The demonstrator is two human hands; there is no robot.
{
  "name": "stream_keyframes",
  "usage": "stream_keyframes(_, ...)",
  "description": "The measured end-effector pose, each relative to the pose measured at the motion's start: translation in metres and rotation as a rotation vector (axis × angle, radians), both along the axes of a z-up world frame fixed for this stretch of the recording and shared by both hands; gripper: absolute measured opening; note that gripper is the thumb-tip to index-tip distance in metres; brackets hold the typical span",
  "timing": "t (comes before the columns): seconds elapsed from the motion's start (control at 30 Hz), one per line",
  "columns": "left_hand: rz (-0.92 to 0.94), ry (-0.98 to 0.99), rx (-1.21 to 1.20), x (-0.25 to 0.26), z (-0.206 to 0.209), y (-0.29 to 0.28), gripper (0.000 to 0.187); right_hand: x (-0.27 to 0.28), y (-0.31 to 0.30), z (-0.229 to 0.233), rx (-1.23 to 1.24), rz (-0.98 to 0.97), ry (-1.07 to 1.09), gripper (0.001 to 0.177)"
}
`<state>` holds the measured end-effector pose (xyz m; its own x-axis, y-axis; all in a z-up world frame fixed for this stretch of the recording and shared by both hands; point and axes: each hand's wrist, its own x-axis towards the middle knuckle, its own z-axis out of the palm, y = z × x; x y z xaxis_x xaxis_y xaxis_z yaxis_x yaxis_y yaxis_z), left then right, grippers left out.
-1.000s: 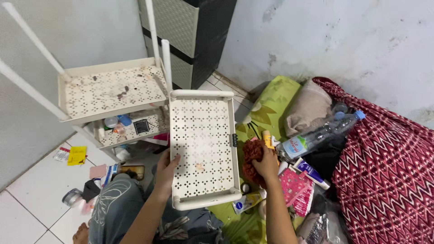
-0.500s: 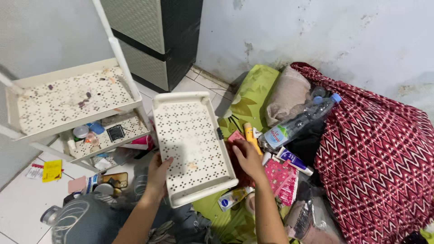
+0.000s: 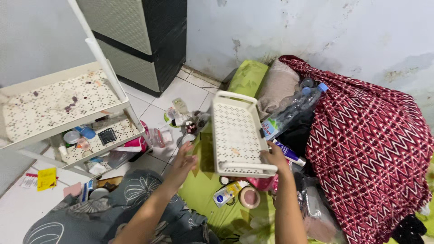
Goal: The person sits on the floor and wipes the perforated trays of a white plastic shelf rack with a red cloth, then detaches the trays and pulls the white plastic legs off the rack. They pick small bottles and items off the trays and set them aside while taking the rack apart.
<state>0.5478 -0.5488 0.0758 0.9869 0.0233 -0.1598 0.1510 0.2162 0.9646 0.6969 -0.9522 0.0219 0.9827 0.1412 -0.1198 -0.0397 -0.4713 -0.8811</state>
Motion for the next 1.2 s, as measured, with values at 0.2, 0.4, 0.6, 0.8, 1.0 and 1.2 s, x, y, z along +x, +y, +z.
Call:
stream_keyframes(0.2,-0.124,0.173,0.098,-0.048,-0.015,0.034,0.05,0.014,-0.019,-0.007,-0.201,0.03,0.144,0.059)
stream_keyframes(0.4,-0.181,-0.099,0.084,-0.081,0.074,0.046,0.03,0.0,-0.008,0.049,-0.587,0.068,0.052,0.074)
stream_keyframes(0.6,-0.232,-0.648,0.761,-0.15,0.21,0.045,0.025,-0.056,0.09,0.14,-0.938,-0.106,-0.597,0.075)
stream_keyframes(0.8,-0.293,-0.595,0.385,-0.228,0.253,0.03,0.023,-0.093,0.199,0.168,-0.783,0.18,-0.638,0.069)
stream_keyframes(1.0,-0.06,-0.72,0.525,-0.287,0.244,0.066,0.023,-0.115,0.222,0.153,-1.074,0.395,-0.317,0.092)
stream_keyframes(1.2,0.18,-0.81,0.634,-0.324,0.239,0.069,0.022,-0.162,0.259,0.165,-0.847,0.49,-0.57,0.075)
